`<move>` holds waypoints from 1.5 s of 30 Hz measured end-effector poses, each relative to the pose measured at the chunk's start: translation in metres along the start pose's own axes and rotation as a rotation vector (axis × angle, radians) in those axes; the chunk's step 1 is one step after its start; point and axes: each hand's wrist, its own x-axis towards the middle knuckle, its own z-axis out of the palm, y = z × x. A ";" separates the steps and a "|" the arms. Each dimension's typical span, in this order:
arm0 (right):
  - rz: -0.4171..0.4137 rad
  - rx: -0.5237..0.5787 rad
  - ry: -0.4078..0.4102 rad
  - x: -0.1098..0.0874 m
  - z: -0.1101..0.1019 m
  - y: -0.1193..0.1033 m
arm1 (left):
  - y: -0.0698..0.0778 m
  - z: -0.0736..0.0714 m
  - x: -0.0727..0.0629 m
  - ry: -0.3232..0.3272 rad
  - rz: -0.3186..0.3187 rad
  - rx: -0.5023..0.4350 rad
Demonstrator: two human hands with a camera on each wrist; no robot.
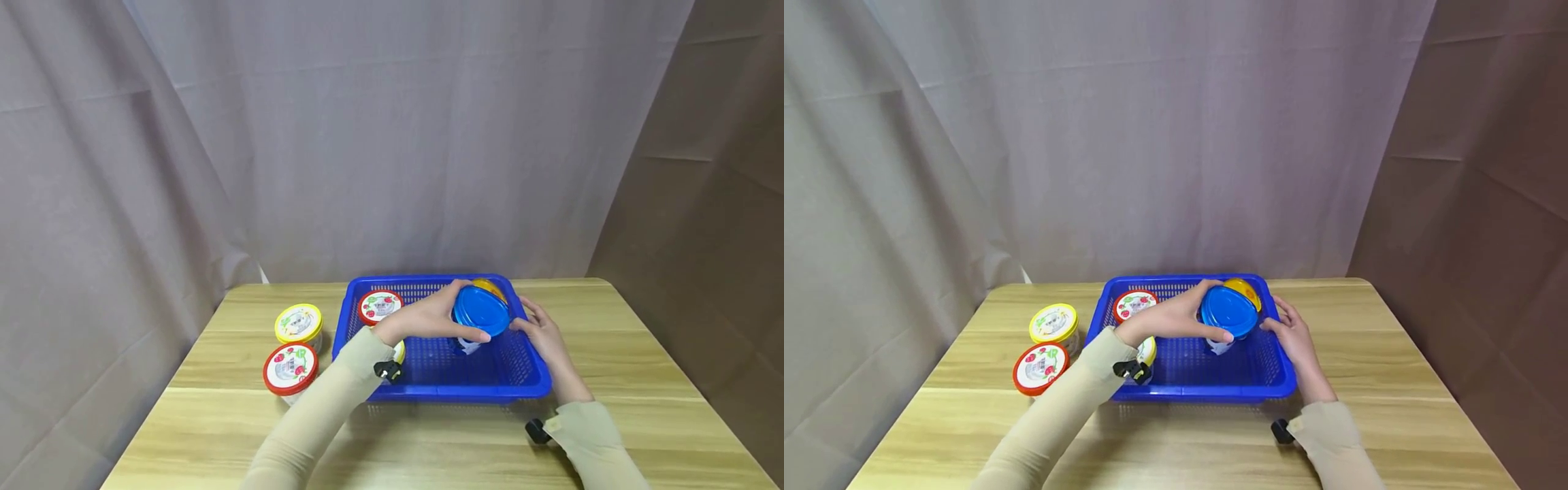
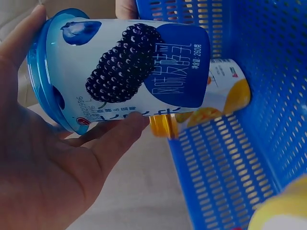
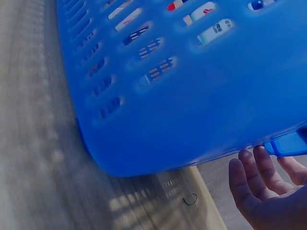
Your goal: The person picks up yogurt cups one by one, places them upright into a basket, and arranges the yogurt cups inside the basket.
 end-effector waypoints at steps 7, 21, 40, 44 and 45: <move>-0.051 0.019 0.010 0.000 -0.001 0.004 | 0.001 0.006 0.010 -0.061 0.039 -0.052; -0.074 0.005 0.015 -0.001 0.001 0.011 | -0.004 0.025 0.020 -0.166 -0.075 0.003; 0.052 -0.018 0.001 -0.002 0.002 0.002 | -0.015 0.031 0.023 -0.314 -0.086 -0.042; 0.064 0.001 0.003 -0.001 0.002 0.002 | -0.016 0.030 0.022 -0.363 -0.127 -0.042; 0.063 0.005 0.004 -0.001 0.002 0.001 | -0.016 0.030 0.021 -0.367 -0.131 -0.044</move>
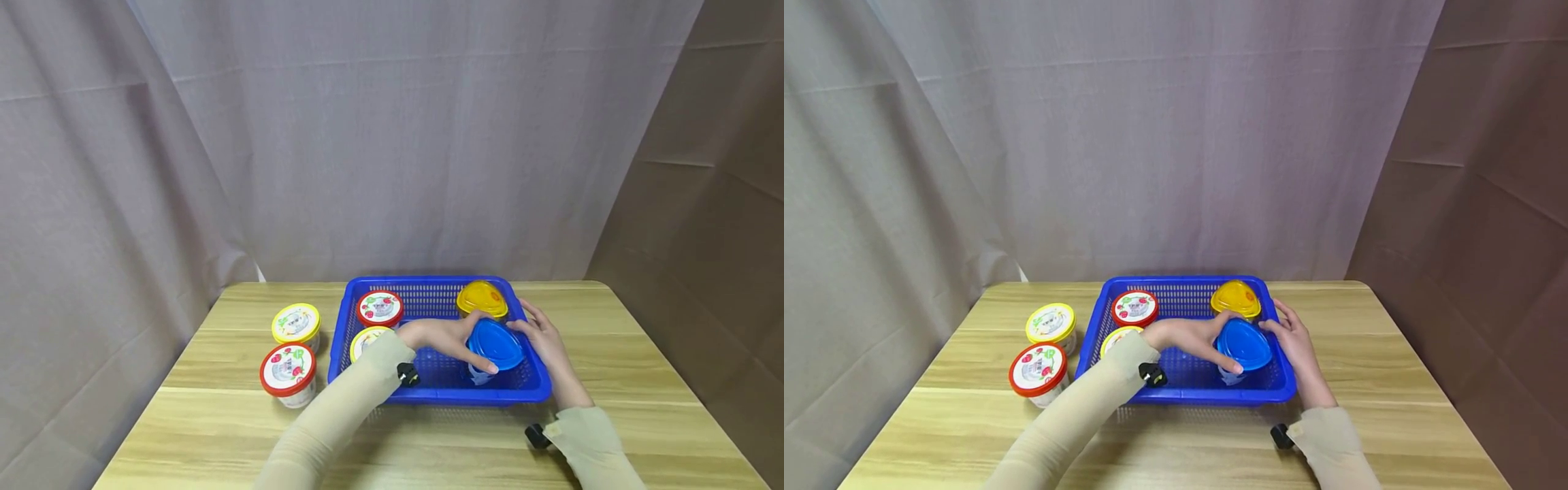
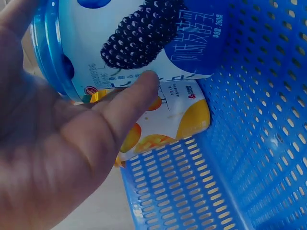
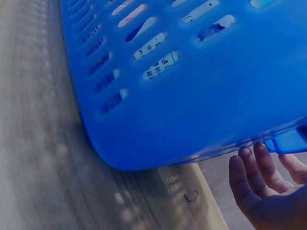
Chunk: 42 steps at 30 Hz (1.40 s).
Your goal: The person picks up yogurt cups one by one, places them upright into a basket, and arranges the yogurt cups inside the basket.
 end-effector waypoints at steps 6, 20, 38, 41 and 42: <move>-0.007 0.001 0.003 -0.001 0.000 -0.001 | -0.002 -0.004 -0.001 0.007 -0.024 -0.013; 0.017 0.008 -0.015 -0.001 -0.001 -0.002 | -0.007 -0.002 0.003 0.048 0.003 -0.049; 0.006 -0.025 -0.005 0.000 -0.001 -0.002 | -0.008 -0.009 0.001 0.157 0.039 0.004; 0.006 -0.028 0.004 0.001 -0.001 -0.002 | -0.009 -0.010 -0.001 0.208 0.054 0.025; 0.008 -0.030 0.007 0.001 -0.002 -0.002 | -0.009 -0.011 -0.002 0.225 0.063 0.030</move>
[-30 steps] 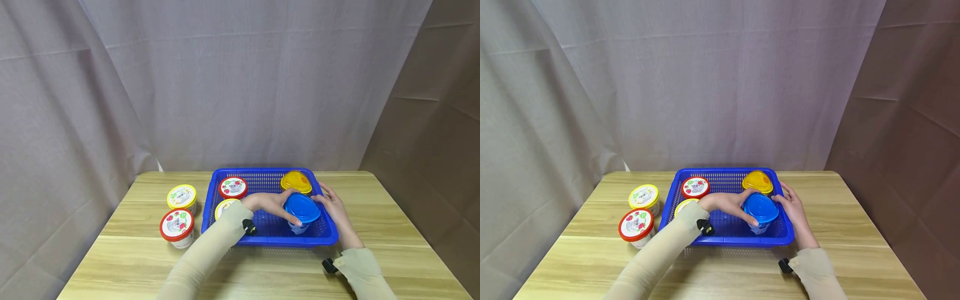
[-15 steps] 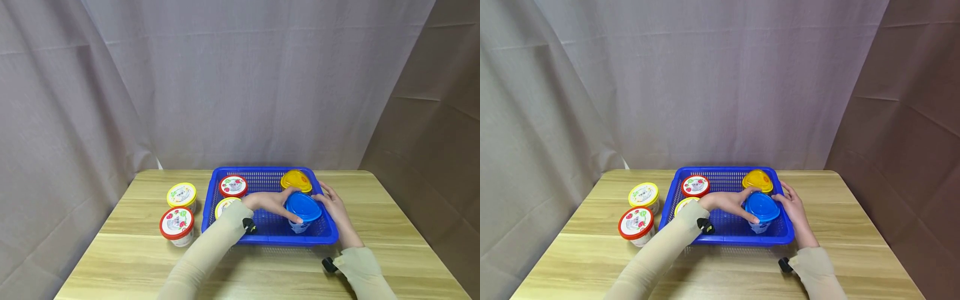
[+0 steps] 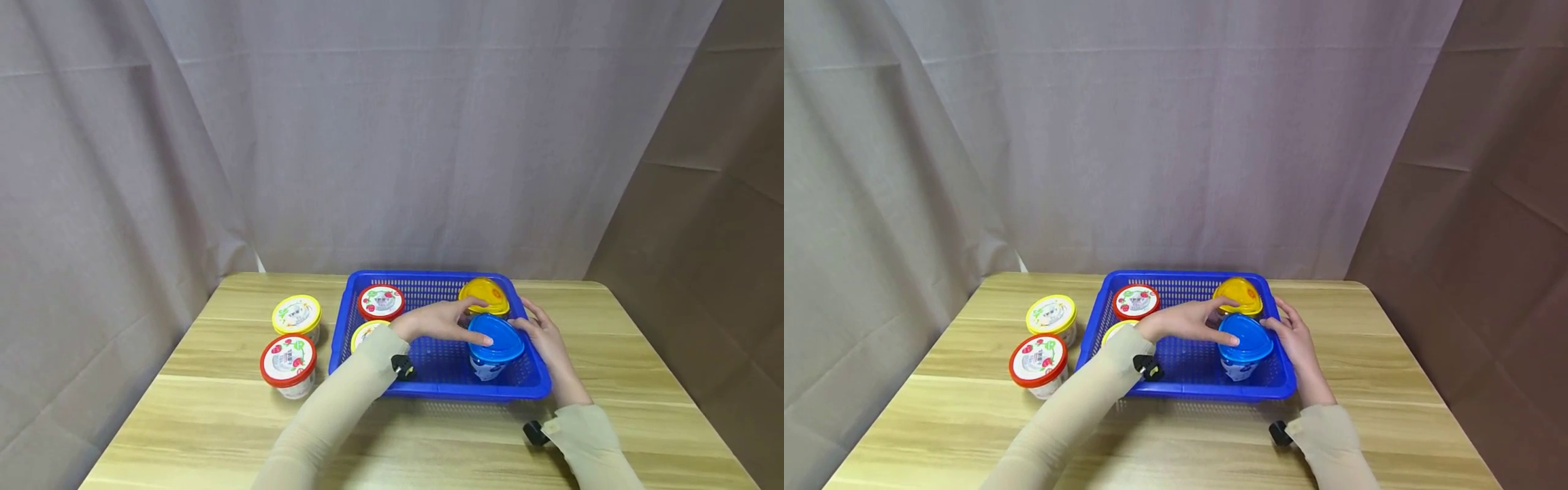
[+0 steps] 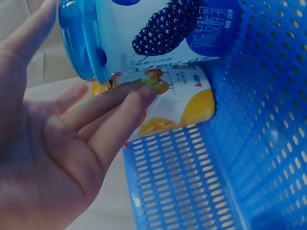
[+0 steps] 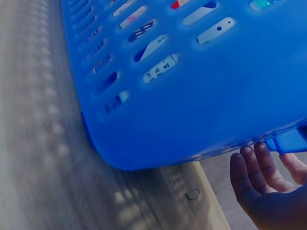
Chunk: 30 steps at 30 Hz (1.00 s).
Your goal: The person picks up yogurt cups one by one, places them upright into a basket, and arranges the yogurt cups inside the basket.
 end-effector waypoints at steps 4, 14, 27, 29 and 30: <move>-0.004 0.000 0.015 0.001 0.000 0.000 | 0.002 -0.008 -0.006 0.054 0.013 0.021; -0.012 0.013 -0.011 -0.002 0.001 0.002 | 0.009 -0.032 -0.023 0.141 0.014 0.095; -0.005 0.015 0.001 0.001 0.003 0.001 | 0.009 -0.079 -0.060 0.239 -0.035 0.160; -0.006 0.012 0.004 0.001 0.003 0.001 | 0.008 -0.086 -0.065 0.271 -0.049 0.175; -0.006 0.013 -0.001 0.002 0.002 0.001 | 0.007 -0.090 -0.068 0.286 -0.055 0.182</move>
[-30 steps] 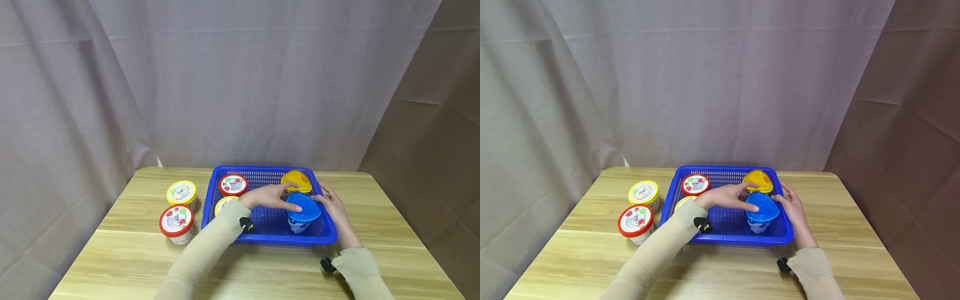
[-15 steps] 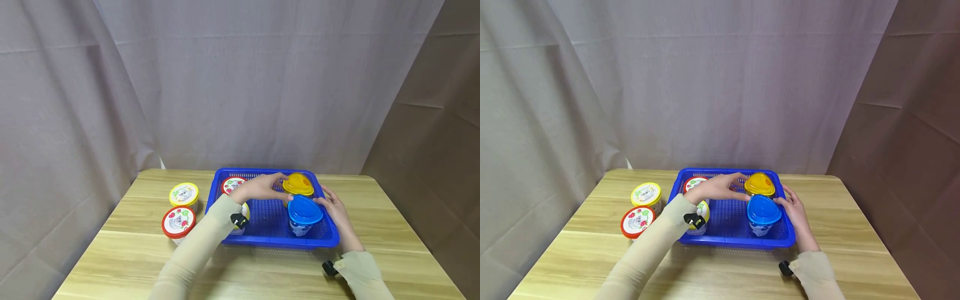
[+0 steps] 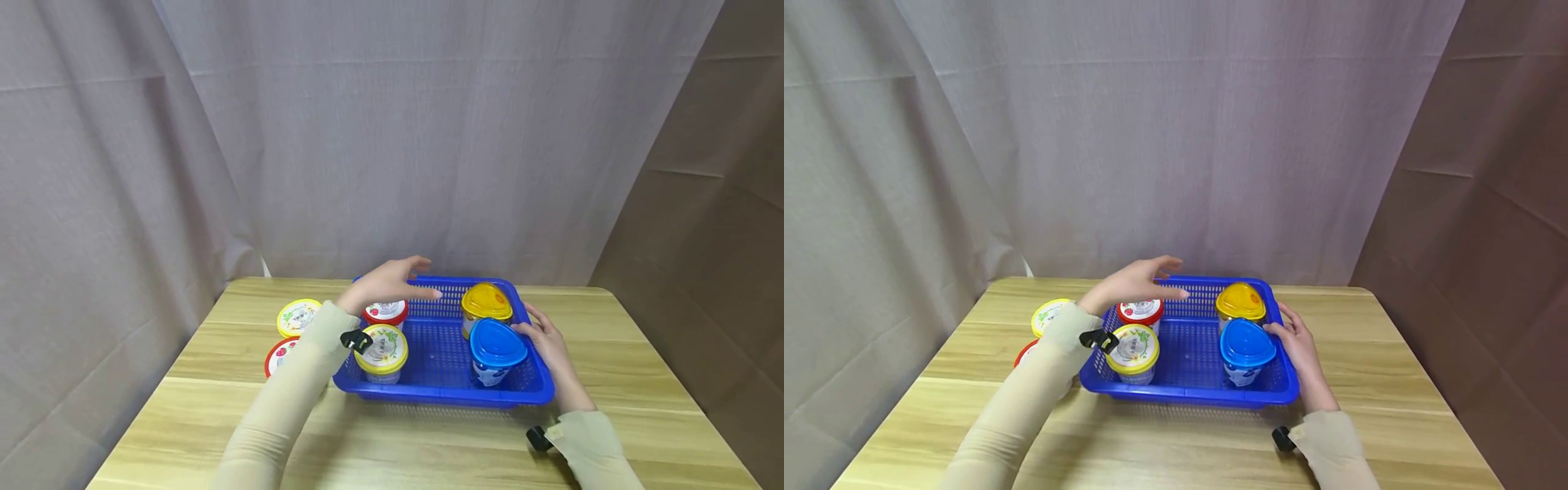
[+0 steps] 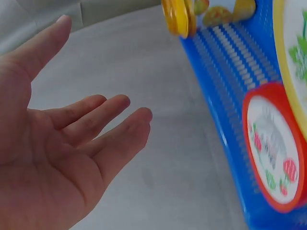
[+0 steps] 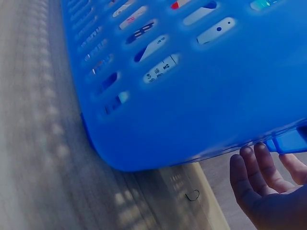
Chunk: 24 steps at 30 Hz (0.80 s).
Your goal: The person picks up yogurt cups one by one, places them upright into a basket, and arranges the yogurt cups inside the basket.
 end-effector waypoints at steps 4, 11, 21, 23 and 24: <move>-0.005 0.014 -0.009 0.000 -0.001 0.000 | -0.005 -0.015 -0.006 0.049 -0.022 0.022; -0.015 0.005 -0.003 0.002 0.001 0.000 | -0.021 -0.032 -0.015 0.100 -0.040 0.003; -0.062 -0.031 0.024 0.004 0.004 0.000 | -0.040 -0.056 -0.037 0.160 -0.093 -0.021; -0.052 -0.028 0.011 0.004 0.004 0.000 | -0.045 -0.060 -0.042 0.169 -0.106 -0.026; -0.046 -0.028 0.006 0.004 0.004 0.001 | -0.048 -0.062 -0.045 0.174 -0.110 -0.029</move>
